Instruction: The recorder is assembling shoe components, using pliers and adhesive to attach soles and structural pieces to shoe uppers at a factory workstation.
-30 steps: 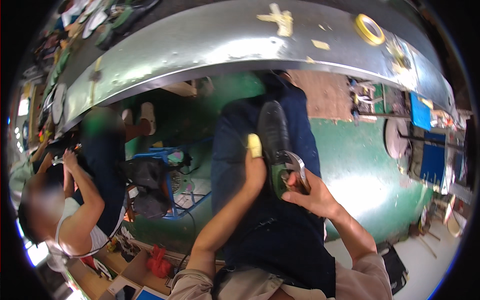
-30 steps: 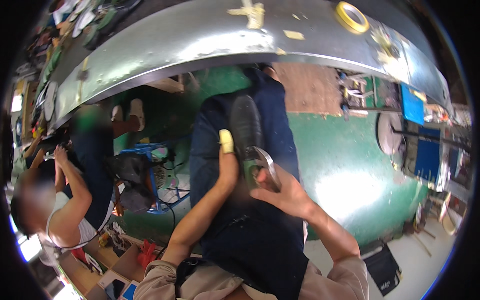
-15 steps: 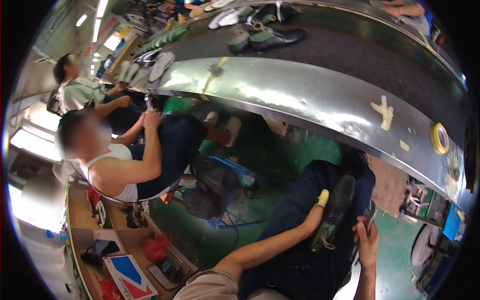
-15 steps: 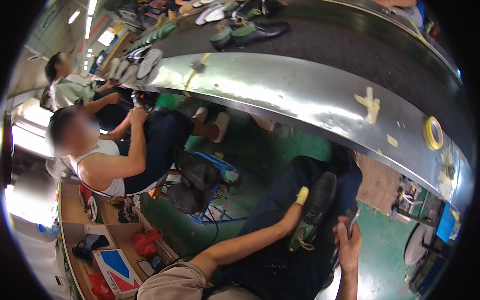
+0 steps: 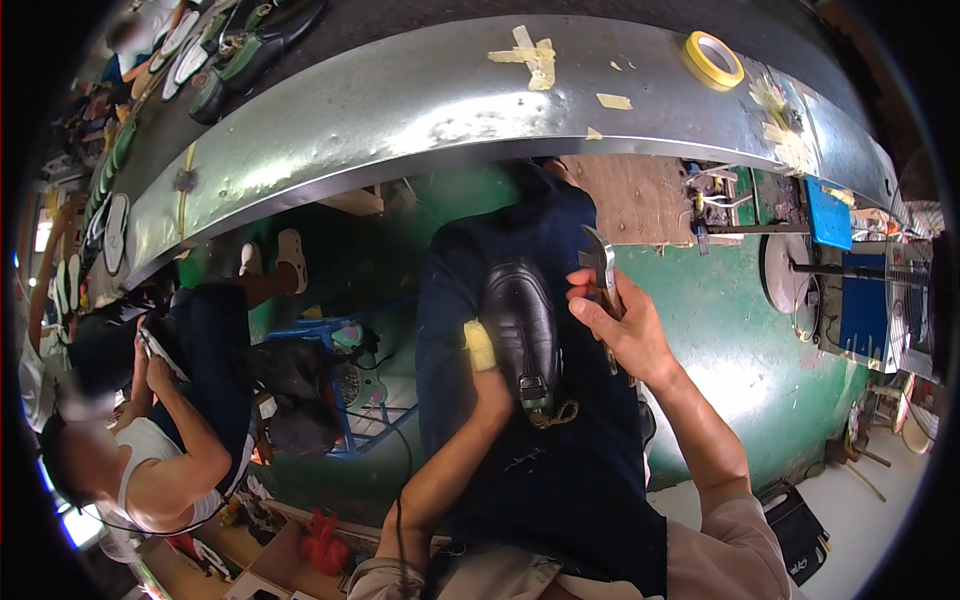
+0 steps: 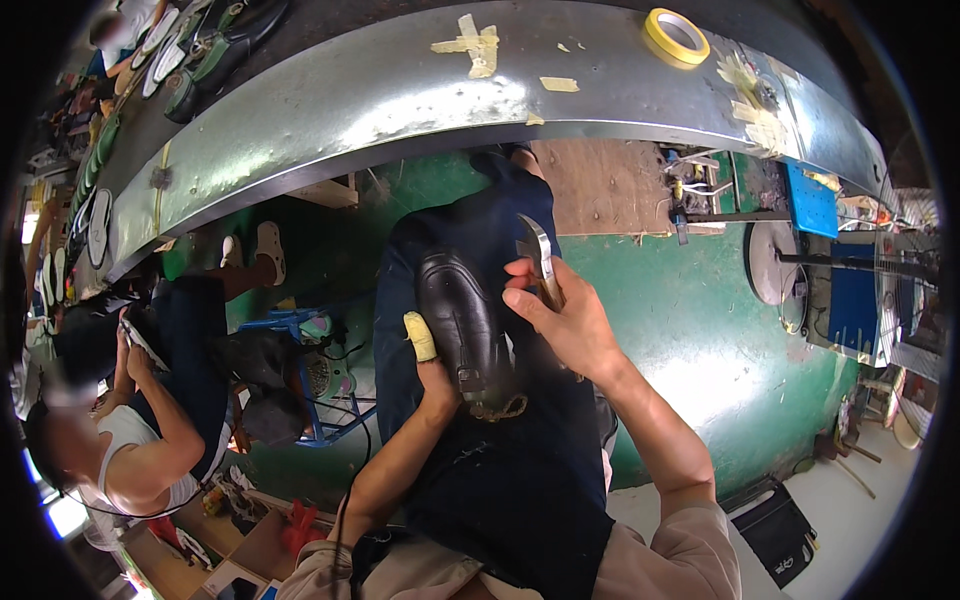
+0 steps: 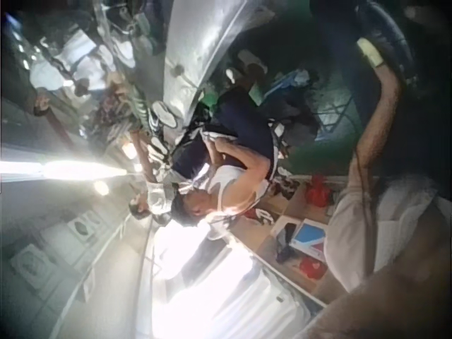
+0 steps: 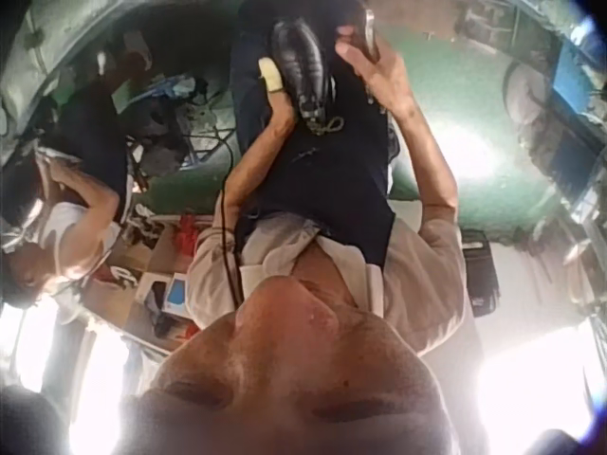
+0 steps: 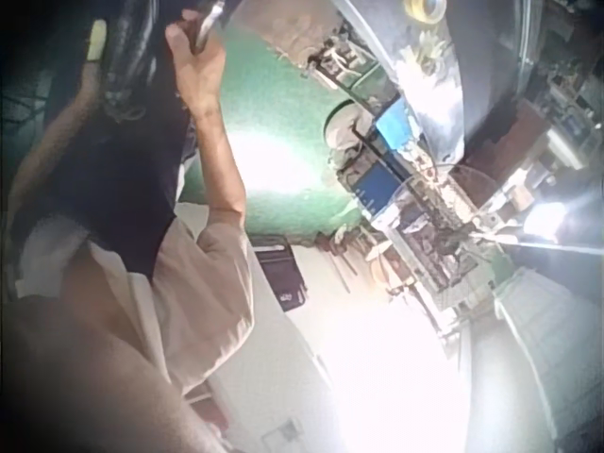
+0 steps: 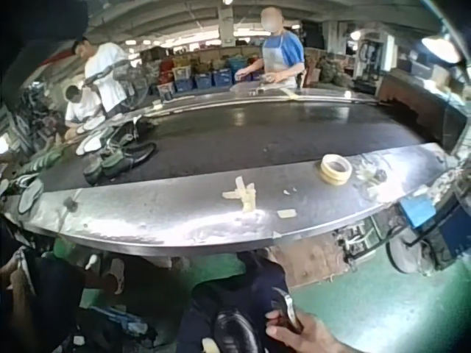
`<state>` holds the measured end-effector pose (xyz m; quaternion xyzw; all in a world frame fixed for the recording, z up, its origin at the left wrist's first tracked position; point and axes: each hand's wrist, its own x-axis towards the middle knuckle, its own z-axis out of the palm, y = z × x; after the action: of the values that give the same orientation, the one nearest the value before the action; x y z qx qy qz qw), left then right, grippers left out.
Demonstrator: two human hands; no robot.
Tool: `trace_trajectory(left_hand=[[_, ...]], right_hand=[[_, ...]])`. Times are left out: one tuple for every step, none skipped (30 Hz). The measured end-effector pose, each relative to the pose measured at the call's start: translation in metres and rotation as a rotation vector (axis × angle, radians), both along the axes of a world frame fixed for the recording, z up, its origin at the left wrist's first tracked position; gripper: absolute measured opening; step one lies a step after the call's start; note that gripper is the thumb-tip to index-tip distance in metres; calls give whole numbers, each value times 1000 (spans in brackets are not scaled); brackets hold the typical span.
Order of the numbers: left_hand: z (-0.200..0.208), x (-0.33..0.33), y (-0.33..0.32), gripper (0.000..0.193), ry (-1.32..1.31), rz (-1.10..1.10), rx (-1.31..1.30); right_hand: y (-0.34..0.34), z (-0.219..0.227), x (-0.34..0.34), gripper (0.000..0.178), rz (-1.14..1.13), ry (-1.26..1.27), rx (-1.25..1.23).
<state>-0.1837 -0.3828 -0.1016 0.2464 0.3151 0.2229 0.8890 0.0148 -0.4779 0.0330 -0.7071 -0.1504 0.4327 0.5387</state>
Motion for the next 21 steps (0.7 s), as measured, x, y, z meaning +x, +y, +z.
trace_trajectory(left_hand=[[-3,-2,-3,82,52,32,18],[-5,-3,-6,82,103,65,36],[-2,-2,-6,82,101,58,34],[1,-1,-5,83,94,36,53],[3,0,-5,84,87,14,72],[1,-2,-3,84,87,13,74],[-2,-5,-2,85,68,-3,56],[-5,-7,-1,86,50,-19,38],[-3,-6,-1,86,49,-20,39],[-1,-5,-1,86,74,-33,51],[2,-4,-1,86,98,-46,64],[6,-4,0,86,97,-48,66],[11,-4,1,86,92,-80,52],[15,-3,1,86,88,-112,38],[18,-4,3,86,89,-113,41],[20,-4,4,88,27,-153,31],[21,-5,5,89,-35,-194,21],[22,-5,6,89,-35,-195,23],[22,-5,6,90,-96,-226,17],[21,-6,7,92,-157,-257,8],[16,-6,7,92,-158,-257,6]], right_hand=[[0,2,0,37,8,1,11],[1,4,-1,40,17,2,21],[1,4,-1,40,11,1,19],[1,3,-2,41,1,5,51],[1,3,-2,43,-9,9,82],[2,3,-2,43,-10,9,84],[3,2,-2,43,0,-7,97],[4,2,-2,44,11,-22,110],[6,2,-2,44,10,-23,111],[7,2,-3,44,8,-41,120],[9,3,-3,43,6,-60,129],[10,3,-3,43,4,-61,131],[12,4,-3,44,21,-70,110],[14,6,-2,44,39,-80,89],[18,9,-2,44,38,-79,92],[23,14,-1,42,77,-81,77],[27,19,0,41,117,-83,62],[31,23,0,41,116,-83,65],[34,26,0,40,145,-105,83],[37,27,0,39,174,-126,101],[40,29,1,38,197,-182,81]])
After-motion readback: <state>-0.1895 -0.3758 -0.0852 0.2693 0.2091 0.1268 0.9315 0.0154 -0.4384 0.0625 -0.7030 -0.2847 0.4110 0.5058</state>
